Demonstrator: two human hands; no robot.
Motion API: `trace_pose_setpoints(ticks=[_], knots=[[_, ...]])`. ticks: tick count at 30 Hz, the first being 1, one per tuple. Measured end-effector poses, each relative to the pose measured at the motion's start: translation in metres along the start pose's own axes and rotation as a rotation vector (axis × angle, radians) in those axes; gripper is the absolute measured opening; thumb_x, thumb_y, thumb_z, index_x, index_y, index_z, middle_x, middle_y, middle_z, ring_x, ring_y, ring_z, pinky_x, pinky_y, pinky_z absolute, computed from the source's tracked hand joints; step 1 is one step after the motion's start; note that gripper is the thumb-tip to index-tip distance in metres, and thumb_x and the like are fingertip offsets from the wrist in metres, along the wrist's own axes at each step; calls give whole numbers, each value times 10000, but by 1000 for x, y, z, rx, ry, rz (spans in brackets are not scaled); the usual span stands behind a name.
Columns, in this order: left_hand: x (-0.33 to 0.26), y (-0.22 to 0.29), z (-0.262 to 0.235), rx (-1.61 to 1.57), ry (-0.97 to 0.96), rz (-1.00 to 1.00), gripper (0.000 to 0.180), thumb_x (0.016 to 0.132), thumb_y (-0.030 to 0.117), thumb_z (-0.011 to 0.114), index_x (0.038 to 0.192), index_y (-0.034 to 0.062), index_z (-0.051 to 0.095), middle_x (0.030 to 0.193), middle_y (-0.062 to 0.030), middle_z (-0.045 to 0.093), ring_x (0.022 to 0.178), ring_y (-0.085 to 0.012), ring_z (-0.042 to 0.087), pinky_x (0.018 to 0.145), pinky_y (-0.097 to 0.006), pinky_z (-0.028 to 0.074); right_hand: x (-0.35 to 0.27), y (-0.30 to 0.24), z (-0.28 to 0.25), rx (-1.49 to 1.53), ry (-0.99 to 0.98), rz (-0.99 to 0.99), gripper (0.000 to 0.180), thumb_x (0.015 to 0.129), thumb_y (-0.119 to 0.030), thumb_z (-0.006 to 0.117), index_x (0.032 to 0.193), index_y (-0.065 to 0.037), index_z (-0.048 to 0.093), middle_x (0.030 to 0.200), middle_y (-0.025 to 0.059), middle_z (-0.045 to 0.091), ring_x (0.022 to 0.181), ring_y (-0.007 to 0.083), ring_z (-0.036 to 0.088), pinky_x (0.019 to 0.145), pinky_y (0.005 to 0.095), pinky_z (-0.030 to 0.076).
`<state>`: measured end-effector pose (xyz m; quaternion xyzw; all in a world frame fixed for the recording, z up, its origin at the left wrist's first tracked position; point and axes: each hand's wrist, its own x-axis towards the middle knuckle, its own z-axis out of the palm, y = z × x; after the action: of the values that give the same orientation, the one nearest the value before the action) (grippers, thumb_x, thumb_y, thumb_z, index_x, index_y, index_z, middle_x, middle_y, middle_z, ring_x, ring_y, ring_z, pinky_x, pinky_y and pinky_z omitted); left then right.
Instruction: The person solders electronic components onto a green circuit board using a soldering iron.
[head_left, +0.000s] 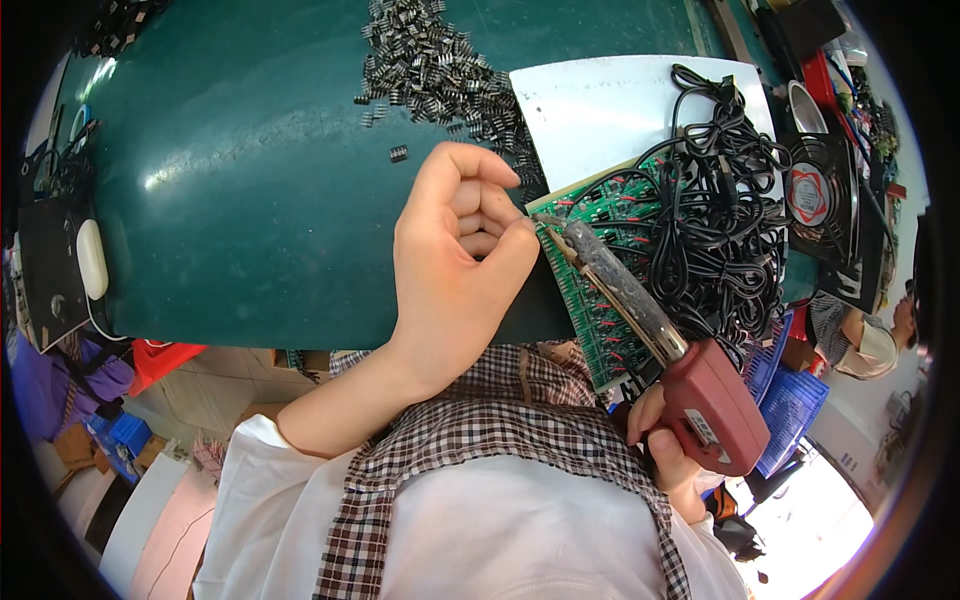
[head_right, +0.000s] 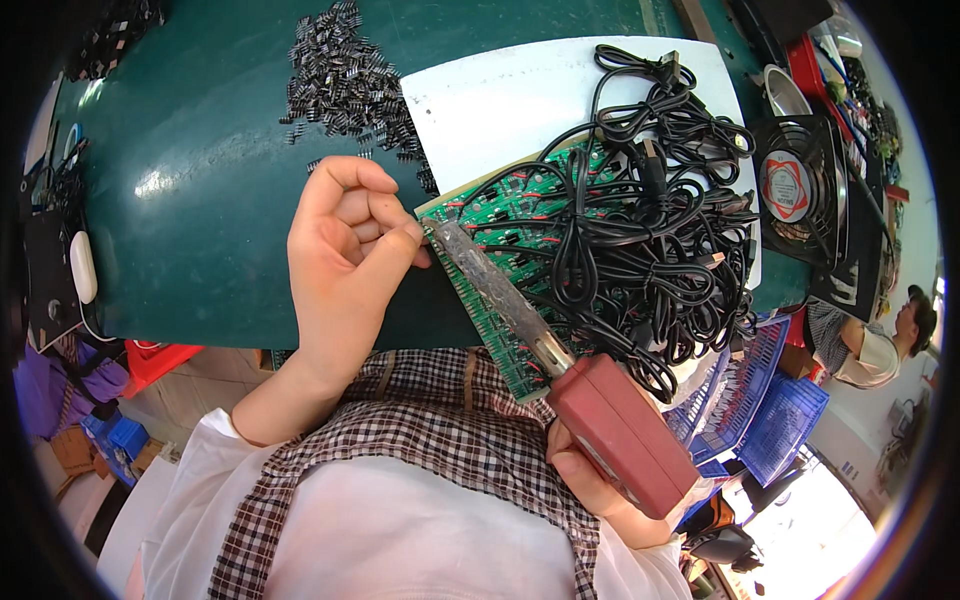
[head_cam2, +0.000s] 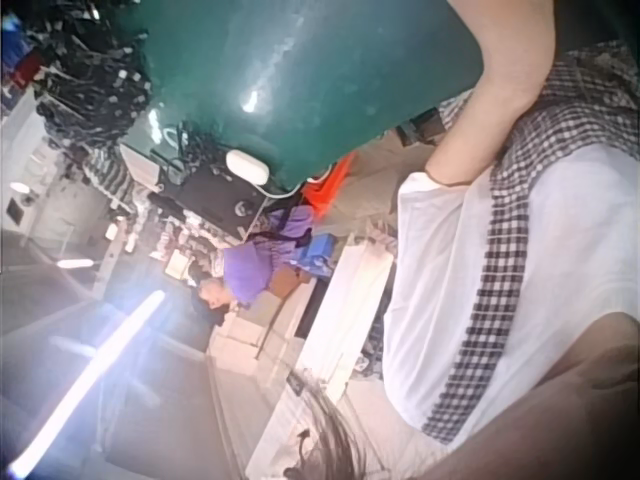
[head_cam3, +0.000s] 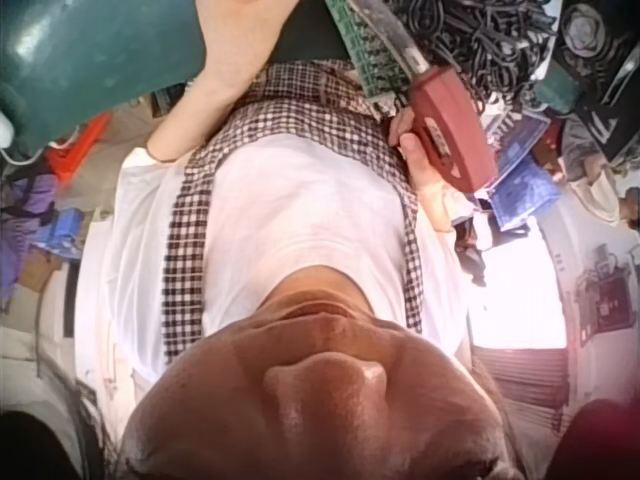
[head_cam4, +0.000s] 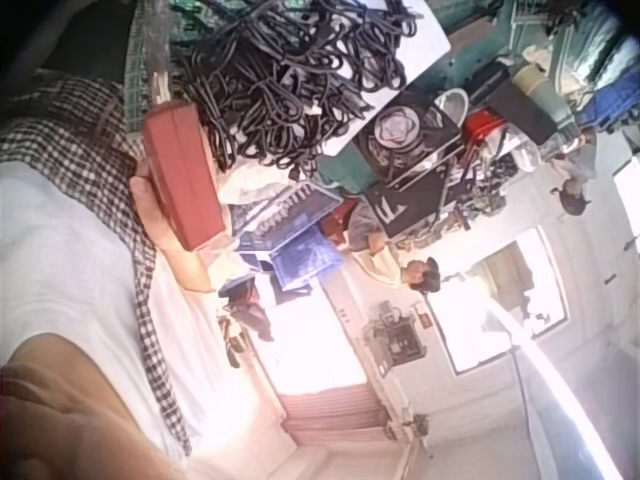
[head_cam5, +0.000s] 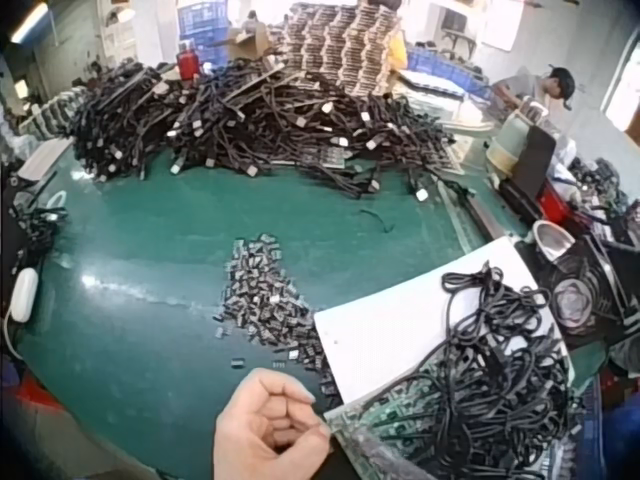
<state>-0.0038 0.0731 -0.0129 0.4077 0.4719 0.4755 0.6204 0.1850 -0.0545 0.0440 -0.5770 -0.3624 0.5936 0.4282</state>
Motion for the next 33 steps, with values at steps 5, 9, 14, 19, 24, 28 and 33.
trace_pose_setpoints(ticks=[5, 9, 14, 19, 24, 28, 33], knots=[[2, -1, 0, 10, -4, 0, 245, 759, -94, 477, 968, 13, 407, 709, -36, 525, 642, -72, 513, 572, -200, 452, 0, -5, 9, -235, 108, -14, 714, 761, -437, 626, 1166, 80, 346, 621, 91, 522, 425, 104, 421, 396, 219, 329], [2, 0, 0, 2, -8, -6, 248, 761, -91, 478, 974, 13, 404, 707, -35, 524, 640, -71, 509, 571, -199, 451, -4, -1, 1, 2, 24, -59, 569, 734, -152, 673, 1180, 43, 378, 708, 80, 541, 594, 105, 505, 537, 207, 386], [0, -2, 0, 10, 6, 6, 244, 767, -82, 479, 978, 14, 404, 708, -32, 526, 642, -69, 512, 575, -197, 451, -7, 4, -9, -130, -41, -39, 606, 727, -111, 667, 1204, 61, 334, 720, 77, 543, 607, 123, 518, 555, 225, 408], [1, -2, 2, 0, -2, -7, 244, 768, -84, 481, 979, 12, 405, 706, -31, 527, 638, -73, 520, 578, -198, 453, -14, 14, -10, -54, 22, -52, 603, 725, -97, 664, 1200, 72, 333, 729, 83, 550, 606, 131, 521, 559, 227, 413], [1, -2, 2, -5, 7, -7, 246, 767, -87, 486, 978, 12, 406, 705, -30, 527, 637, -75, 524, 581, -199, 455, -13, 12, -12, -225, -45, -104, 545, 732, -98, 660, 1164, 76, 374, 725, 85, 552, 603, 129, 521, 576, 222, 404], [-2, 3, -4, -3, 0, -41, 272, 780, -58, 525, 1019, 4, 410, 726, -37, 541, 640, -78, 528, 584, -192, 452, -10, -4, 4, -171, 90, -4, 703, 757, -392, 655, 1178, 70, 334, 720, 116, 524, 439, 128, 439, 416, 231, 373], [4, 21, -26, 777, 153, 170, 253, 737, 36, 622, 972, 46, 529, 787, -60, 551, 643, -159, 568, 566, -272, 437, -7, -6, 6, -239, 110, -36, 712, 763, -431, 636, 1162, 82, 346, 632, 92, 516, 432, 123, 437, 402, 225, 352]])
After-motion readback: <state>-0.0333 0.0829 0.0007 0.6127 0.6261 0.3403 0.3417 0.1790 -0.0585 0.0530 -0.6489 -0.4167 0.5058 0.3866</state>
